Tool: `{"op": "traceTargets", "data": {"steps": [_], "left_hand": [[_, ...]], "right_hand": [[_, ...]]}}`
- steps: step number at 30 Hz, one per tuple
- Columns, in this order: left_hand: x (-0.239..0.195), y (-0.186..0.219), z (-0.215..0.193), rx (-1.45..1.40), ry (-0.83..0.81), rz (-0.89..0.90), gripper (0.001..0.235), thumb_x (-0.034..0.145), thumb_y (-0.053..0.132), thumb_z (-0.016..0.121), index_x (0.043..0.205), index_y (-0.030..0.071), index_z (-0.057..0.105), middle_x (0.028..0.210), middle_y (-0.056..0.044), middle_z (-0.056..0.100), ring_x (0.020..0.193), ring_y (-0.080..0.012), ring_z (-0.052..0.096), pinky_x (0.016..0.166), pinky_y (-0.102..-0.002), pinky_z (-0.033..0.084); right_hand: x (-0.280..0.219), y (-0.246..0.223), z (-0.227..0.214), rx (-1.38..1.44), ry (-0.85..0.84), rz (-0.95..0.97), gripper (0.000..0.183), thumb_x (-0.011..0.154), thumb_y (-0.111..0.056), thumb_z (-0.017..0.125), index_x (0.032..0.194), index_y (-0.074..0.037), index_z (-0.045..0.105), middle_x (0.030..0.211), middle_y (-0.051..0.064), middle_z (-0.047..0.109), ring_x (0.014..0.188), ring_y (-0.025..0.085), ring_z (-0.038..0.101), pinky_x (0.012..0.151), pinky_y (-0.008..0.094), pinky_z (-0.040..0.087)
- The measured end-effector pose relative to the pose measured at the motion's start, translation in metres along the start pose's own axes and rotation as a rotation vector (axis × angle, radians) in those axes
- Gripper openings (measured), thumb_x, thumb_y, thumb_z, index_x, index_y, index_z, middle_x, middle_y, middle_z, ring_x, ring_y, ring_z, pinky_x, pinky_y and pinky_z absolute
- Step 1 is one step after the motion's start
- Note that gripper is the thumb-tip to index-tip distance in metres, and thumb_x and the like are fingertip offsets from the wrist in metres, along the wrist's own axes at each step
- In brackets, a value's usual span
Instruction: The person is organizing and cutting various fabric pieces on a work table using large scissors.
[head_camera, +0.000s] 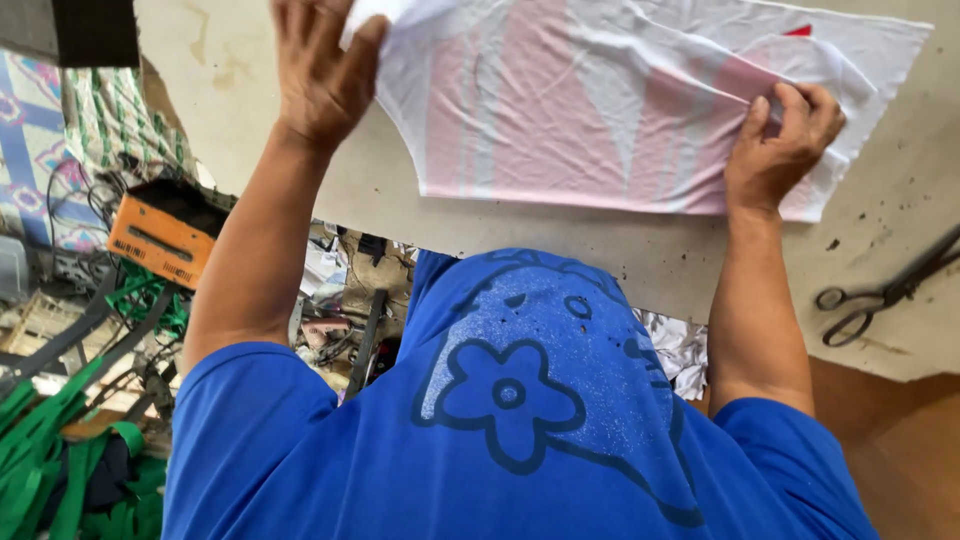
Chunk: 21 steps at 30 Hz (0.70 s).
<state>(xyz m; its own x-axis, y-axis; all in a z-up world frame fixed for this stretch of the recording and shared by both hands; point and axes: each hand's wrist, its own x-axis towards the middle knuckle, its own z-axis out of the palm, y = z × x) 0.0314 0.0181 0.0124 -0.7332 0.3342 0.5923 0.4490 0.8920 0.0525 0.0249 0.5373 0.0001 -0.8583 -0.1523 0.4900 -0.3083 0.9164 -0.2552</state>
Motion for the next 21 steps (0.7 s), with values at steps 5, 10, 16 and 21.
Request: {"op": "traceTargets", "data": {"steps": [5,10,16,21], "left_hand": [[-0.035,0.011,-0.017,-0.095,-0.206,0.231,0.022,0.096,-0.001,0.074,0.103,0.017,0.063,0.104,0.001,0.066,0.108,-0.0206,0.059,0.117,-0.037,0.039],[-0.041,0.029,-0.027,-0.28,-0.273,0.18,0.038,0.084,-0.014,0.076,0.11,0.013,0.068,0.099,-0.006,0.048,0.095,-0.022,0.049,0.097,-0.041,0.057],[-0.027,0.039,-0.038,-0.432,-0.359,0.242,0.029,0.088,-0.003,0.075,0.11,0.013,0.063,0.118,-0.013,0.068,0.106,-0.0274,0.062,0.105,-0.046,0.05],[-0.023,0.037,-0.035,-0.436,-0.38,0.23,0.015,0.097,0.003,0.071,0.109,0.011,0.068,0.115,-0.01,0.074,0.103,-0.0253,0.069,0.105,-0.043,0.049]], "right_hand": [[-0.006,0.008,0.01,-0.054,-0.006,0.1,0.023,0.102,-0.016,0.066,0.115,0.001,0.074,0.11,0.013,0.062,0.103,0.027,0.053,0.069,0.042,0.062],[0.001,-0.004,0.008,0.049,0.032,0.089,0.04,0.113,-0.032,0.058,0.109,0.003,0.077,0.105,0.01,0.056,0.102,0.025,0.05,0.07,0.041,0.059],[-0.003,0.0,0.011,0.1,0.042,0.132,0.024,0.107,-0.019,0.067,0.098,0.001,0.076,0.107,0.011,0.056,0.1,0.026,0.058,0.075,0.041,0.059],[-0.001,0.007,0.01,0.062,0.017,0.138,0.018,0.104,-0.018,0.069,0.102,-0.001,0.076,0.108,0.01,0.056,0.101,0.027,0.057,0.075,0.041,0.058]]}}
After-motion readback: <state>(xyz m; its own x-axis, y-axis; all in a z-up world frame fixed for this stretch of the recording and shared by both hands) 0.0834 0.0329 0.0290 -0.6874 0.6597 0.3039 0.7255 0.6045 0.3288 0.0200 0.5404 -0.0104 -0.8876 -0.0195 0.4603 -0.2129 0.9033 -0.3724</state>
